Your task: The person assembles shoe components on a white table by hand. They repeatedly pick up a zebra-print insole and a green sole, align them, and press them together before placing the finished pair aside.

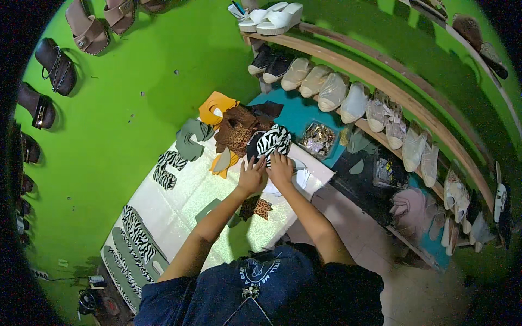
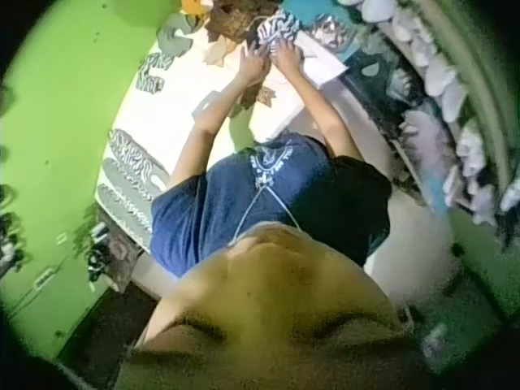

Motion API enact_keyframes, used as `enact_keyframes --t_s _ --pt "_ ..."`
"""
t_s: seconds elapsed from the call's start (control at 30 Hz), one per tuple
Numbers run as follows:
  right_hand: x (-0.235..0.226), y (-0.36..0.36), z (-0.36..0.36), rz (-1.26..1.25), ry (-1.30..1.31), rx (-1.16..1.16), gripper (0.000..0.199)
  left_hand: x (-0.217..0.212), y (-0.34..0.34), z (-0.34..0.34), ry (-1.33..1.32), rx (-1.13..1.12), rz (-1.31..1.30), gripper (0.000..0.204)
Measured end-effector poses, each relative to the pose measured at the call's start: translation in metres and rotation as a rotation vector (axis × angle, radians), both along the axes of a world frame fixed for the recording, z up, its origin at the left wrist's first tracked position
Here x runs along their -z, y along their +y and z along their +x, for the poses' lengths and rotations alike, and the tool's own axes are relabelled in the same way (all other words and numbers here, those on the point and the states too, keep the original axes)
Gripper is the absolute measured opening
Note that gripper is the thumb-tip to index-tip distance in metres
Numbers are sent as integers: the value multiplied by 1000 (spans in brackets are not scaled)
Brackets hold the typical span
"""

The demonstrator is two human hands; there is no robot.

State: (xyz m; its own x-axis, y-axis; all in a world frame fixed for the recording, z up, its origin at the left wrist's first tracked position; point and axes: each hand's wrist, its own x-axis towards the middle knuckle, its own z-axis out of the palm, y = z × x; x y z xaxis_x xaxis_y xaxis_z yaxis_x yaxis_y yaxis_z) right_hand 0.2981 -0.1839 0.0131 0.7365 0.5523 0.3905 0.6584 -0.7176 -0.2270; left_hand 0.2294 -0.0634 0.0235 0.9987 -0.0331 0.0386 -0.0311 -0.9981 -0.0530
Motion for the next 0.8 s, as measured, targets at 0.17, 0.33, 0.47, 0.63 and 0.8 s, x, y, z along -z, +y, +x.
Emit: enact_keyframes --t_s 0.17,0.33,0.47,0.63,0.8 --pt "-6 5 -5 -3 -64 55 53 0 1 -1 -6 -20 -69 56" --pt "-5 9 -4 -36 -88 97 55 -1 2 0 -25 -8 -48 54" --pt "-4 12 -4 -45 -47 111 55 3 5 2 -21 -10 7 57" --pt "-1 7 -1 55 30 63 51 6 5 5 6 -26 8 57" --pt "-5 4 0 83 104 20 46 3 6 5 44 -34 16 62"
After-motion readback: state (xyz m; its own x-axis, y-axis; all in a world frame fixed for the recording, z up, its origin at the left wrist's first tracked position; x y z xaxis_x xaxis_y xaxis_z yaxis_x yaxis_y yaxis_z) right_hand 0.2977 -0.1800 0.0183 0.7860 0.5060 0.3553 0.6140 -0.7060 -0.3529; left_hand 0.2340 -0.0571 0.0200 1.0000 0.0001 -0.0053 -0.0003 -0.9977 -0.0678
